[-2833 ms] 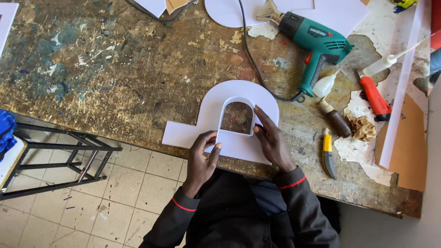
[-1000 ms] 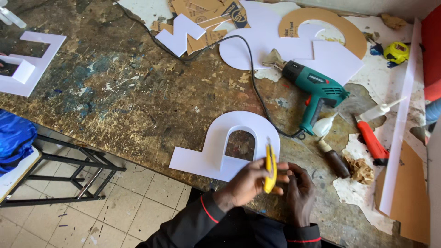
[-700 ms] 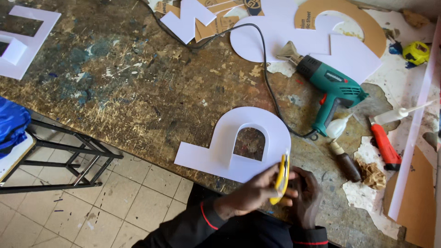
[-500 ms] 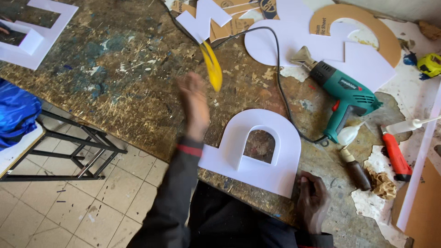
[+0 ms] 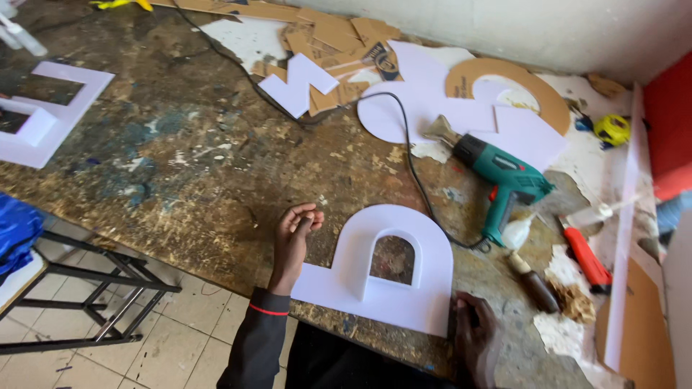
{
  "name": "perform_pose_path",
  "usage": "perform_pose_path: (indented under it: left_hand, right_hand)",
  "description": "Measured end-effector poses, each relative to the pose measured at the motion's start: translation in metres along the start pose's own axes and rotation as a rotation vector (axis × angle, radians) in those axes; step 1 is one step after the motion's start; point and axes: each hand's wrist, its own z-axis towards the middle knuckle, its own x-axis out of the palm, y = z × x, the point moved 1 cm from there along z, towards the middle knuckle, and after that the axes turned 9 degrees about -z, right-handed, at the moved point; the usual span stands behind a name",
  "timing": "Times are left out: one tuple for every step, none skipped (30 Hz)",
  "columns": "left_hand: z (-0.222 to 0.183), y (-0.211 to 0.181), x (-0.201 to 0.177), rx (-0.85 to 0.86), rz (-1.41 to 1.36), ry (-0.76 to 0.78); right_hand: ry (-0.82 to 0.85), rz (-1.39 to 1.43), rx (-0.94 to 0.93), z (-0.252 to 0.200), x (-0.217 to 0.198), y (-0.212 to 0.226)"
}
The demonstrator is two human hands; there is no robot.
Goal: The person applies white trim to the edges of a foam letter cutout and cuts excess material using a utility knife.
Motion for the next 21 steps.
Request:
perform_pose_path:
  left_hand:
    - [-0.005, 0.0, 0.006, -0.015, 0.0, 0.014]
    - [-0.008, -0.002, 0.012, -0.027, 0.045, 0.084]
    - [-0.012, -0.004, 0.019, -0.039, 0.09, 0.154]
    - [-0.014, -0.011, 0.022, -0.037, 0.092, 0.163]
    - [-0.016, -0.017, 0.027, -0.038, 0.22, 0.272]
    - [-0.021, -0.023, 0.03, -0.042, 0.351, 0.378]
    - [-0.024, -0.031, 0.029, -0.044, 0.354, 0.384]
    - [-0.026, -0.038, 0.03, -0.041, 0.467, 0.504]
    - [-0.029, -0.046, 0.031, -0.038, 0.581, 0.623]
    - [-0.029, -0.047, 0.029, -0.039, 0.584, 0.622]
    - [-0.029, -0.048, 0.028, -0.029, 0.608, 0.646]
    - [-0.028, -0.049, 0.027, -0.019, 0.633, 0.668]
    - [-0.029, -0.049, 0.029, -0.02, 0.638, 0.667]
    - [-0.03, -0.048, 0.031, -0.032, 0.653, 0.692]
    - [-0.03, -0.048, 0.034, -0.044, 0.668, 0.717]
    - [-0.031, -0.05, 0.041, -0.041, 0.672, 0.723]
    - [-0.032, -0.052, 0.049, -0.063, 0.663, 0.774]
    - [-0.034, -0.052, 0.056, -0.087, 0.653, 0.827]
    - [-0.026, -0.05, 0.067, -0.087, 0.655, 0.836]
    - [-0.017, -0.048, 0.079, 0.119, 0.761, 0.902]
    - [-0.008, -0.046, 0.091, 0.33, 0.859, 0.961]
  right_hand:
    - [-0.01, -0.009, 0.016, -0.002, -0.005, 0.008]
    - [0.002, -0.004, 0.007, -0.001, -0.007, 0.017]
    - [0.015, 0.001, -0.003, 0.0, -0.01, 0.027]
    - [0.007, 0.004, 0.0, 0.001, -0.011, 0.028]
    - [0.03, 0.022, 0.007, 0.002, -0.013, 0.029]
    - [0.057, 0.04, 0.016, 0.001, -0.015, 0.03]
    - [0.053, 0.042, 0.021, 0.0, -0.015, 0.029]
    - [0.065, 0.061, 0.026, 0.001, -0.015, 0.028]
    - [0.076, 0.081, 0.031, 0.001, -0.015, 0.027]
    - [0.078, 0.083, 0.032, 0.001, -0.017, 0.03]
    - [0.087, 0.085, 0.043, 0.001, -0.018, 0.033]
    - [0.097, 0.089, 0.053, 0.002, -0.019, 0.036]
    - [0.1, 0.092, 0.055, 0.003, -0.022, 0.042]
    - [0.132, 0.108, 0.093, 0.004, -0.026, 0.048]
    - [0.164, 0.123, 0.132, 0.005, -0.03, 0.053]
    - [0.158, 0.128, 0.134, 0.009, -0.029, 0.044]
    - [0.217, 0.145, 0.172, 0.014, -0.027, 0.034]
    - [0.275, 0.161, 0.213, 0.016, -0.027, 0.024]
    - [0.268, 0.163, 0.217, 0.021, -0.032, 0.028]
    - [0.342, 0.164, 0.227, 0.026, -0.036, 0.034]
    - [0.417, 0.164, 0.237, 0.03, -0.04, 0.039]
